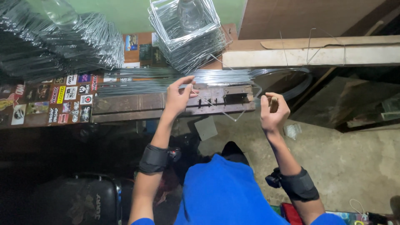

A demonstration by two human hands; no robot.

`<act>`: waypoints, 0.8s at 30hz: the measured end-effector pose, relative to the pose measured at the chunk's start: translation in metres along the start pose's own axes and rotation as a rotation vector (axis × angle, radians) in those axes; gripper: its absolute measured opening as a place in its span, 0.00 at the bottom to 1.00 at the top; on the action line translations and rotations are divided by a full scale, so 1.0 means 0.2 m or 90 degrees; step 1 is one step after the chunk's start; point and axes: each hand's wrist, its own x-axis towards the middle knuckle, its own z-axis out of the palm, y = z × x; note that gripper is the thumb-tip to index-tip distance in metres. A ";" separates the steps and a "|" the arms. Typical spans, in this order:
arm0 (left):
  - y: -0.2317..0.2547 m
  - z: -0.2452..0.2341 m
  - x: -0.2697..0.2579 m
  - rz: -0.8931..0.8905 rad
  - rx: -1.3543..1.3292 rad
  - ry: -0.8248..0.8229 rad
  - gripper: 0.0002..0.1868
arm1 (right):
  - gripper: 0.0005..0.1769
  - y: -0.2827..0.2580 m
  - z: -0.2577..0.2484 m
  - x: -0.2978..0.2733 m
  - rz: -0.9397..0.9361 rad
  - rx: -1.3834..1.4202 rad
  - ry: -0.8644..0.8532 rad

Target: Bending metal wires into rectangular frames using a manual bending jig on a workbench.

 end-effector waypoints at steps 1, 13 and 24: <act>-0.02 -0.02 0.01 0.003 0.000 0.001 0.18 | 0.09 0.00 0.00 -0.01 -0.003 0.001 0.000; -0.01 -0.03 0.25 0.186 -0.169 0.163 0.19 | 0.35 -0.18 0.37 0.32 -0.178 -0.008 -0.218; 0.19 -0.06 0.43 0.266 -0.190 0.262 0.19 | 0.12 -0.16 0.71 0.86 -0.285 -0.061 -0.341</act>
